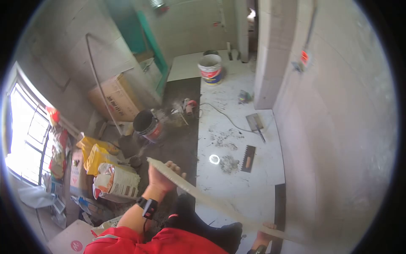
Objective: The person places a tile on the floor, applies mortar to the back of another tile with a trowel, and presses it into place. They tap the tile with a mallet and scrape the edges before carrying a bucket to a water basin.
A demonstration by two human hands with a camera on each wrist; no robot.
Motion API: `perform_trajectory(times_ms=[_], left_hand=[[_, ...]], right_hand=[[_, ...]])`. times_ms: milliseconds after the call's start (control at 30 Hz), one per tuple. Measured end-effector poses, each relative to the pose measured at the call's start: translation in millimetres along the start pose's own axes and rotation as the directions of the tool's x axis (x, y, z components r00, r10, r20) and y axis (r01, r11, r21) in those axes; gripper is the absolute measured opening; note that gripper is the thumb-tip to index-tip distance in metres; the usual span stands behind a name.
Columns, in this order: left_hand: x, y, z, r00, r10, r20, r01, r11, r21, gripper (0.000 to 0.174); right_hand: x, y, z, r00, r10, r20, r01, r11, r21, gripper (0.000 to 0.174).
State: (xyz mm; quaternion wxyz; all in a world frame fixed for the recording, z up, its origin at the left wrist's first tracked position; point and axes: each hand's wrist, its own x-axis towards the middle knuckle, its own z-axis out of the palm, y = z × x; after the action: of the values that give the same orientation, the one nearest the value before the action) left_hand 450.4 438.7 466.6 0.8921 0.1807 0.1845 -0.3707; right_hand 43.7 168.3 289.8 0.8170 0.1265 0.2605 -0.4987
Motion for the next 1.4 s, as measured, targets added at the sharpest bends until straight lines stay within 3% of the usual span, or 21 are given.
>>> perform_trajectory(times_ms=[67, 100, 133, 167, 233, 267, 333, 433, 567, 733, 833, 867, 933, 967, 1033, 1067, 1200, 1267, 1300, 1367, 1400], left_hand=[[-16, 66, -16, 0.989, 0.066, -0.129, -0.057, 0.996, 0.07, 0.082], [-19, 98, -29, 0.982, 0.072, -0.173, -0.05, 0.99, 0.132, 0.082], [-18, 132, -64, 0.994, 0.028, -0.11, -0.024, 0.999, 0.038, 0.074], [-21, 165, -104, 0.995, -0.02, -0.1, 0.016, 0.999, -0.039, 0.06], [-30, 219, -127, 0.978, -0.121, 0.171, 0.137, 0.987, -0.087, 0.056], [-24, 258, -130, 0.98, -0.098, 0.175, 0.121, 0.985, -0.122, 0.056], [-62, 304, -139, 0.953, -0.001, -0.303, 0.022, 0.998, 0.064, 0.059], [-100, 371, -162, 0.936, 0.054, -0.346, -0.03, 0.997, 0.075, 0.064], [-139, 426, -165, 0.916, 0.173, -0.363, -0.188, 0.982, -0.007, 0.07], [-162, 449, -136, 0.743, 0.443, -0.501, -0.397, 0.895, 0.204, 0.074], [-164, 446, -130, 0.603, 0.56, -0.569, -0.484, 0.823, 0.297, 0.076], [-165, 442, -126, 0.558, 0.592, -0.581, -0.519, 0.796, 0.312, 0.076], [-163, 426, -126, 0.491, 0.657, -0.571, -0.605, 0.73, 0.319, 0.076], [-159, 416, -125, 0.425, 0.684, -0.593, -0.632, 0.693, 0.346, 0.075], [-146, 402, -109, 0.337, 0.709, -0.62, -0.647, 0.652, 0.394, 0.075], [-136, 398, -99, 0.345, 0.725, -0.596, -0.699, 0.622, 0.352, 0.074], [-127, 375, -77, 0.353, 0.698, -0.623, -0.759, 0.603, 0.246, 0.068], [-127, 374, -95, 0.357, 0.684, -0.636, -0.726, 0.632, 0.271, 0.065], [-127, 374, -111, 0.4, 0.676, -0.619, -0.703, 0.659, 0.266, 0.06], [-112, 390, -108, 0.392, 0.682, -0.618, -0.696, 0.659, 0.285, 0.048], [-119, 392, -112, 0.382, 0.54, -0.75, -0.548, 0.786, 0.287, 0.06]], right_hand=[[-6, 70, 51, 0.993, 0.089, 0.081, -0.088, 0.996, -0.013, 0.029], [-18, 115, 90, 0.992, 0.128, 0.002, -0.128, 0.992, 0.008, 0.027], [-23, 156, 108, 0.984, 0.163, -0.078, -0.16, 0.986, 0.033, 0.025], [-3, 183, 87, 0.965, 0.178, 0.194, -0.155, 0.98, -0.128, 0.02], [39, 245, 74, 0.9, 0.244, 0.36, -0.153, 0.953, -0.263, 0.017], [63, 294, 77, 0.892, 0.269, 0.363, -0.162, 0.941, -0.298, 0.017], [47, 361, 107, 0.838, 0.436, 0.328, -0.285, 0.862, -0.419, 0.009], [100, 476, 120, 0.57, 0.68, 0.461, -0.449, 0.728, -0.519, 0.025], [98, 618, 163, 0.627, 0.718, 0.303, -0.388, 0.624, -0.678, 0.036], [14, 796, 244, 0.696, 0.718, 0.0, -0.424, 0.411, -0.807, 0.049], [31, 863, 245, 0.639, 0.767, -0.056, -0.513, 0.37, -0.775, 0.057], [38, 882, 238, 0.603, 0.792, -0.095, -0.538, 0.316, -0.781, 0.057], [53, 934, 225, 0.261, 0.965, 0.038, -0.685, 0.213, -0.697, 0.059], [52, 960, 224, 0.234, 0.972, 0.023, -0.695, 0.184, -0.695, 0.059], [46, 991, 223, 0.464, 0.858, -0.22, -0.603, 0.124, -0.788, 0.065], [41, 1008, 230, 0.398, 0.875, -0.275, -0.64, 0.05, -0.767, 0.052], [51, 1050, 221, 0.427, 0.865, -0.263, -0.542, 0.012, -0.84, 0.046], [47, 1055, 222, 0.379, 0.864, -0.332, -0.543, -0.083, -0.836, 0.042], [47, 1055, 221, 0.375, 0.866, -0.332, -0.55, -0.08, -0.831, 0.041], [54, 1046, 212, 0.386, 0.861, -0.329, -0.568, -0.059, -0.821, 0.041], [61, 1036, 206, 0.394, 0.852, -0.345, -0.583, -0.058, -0.81, 0.048]])
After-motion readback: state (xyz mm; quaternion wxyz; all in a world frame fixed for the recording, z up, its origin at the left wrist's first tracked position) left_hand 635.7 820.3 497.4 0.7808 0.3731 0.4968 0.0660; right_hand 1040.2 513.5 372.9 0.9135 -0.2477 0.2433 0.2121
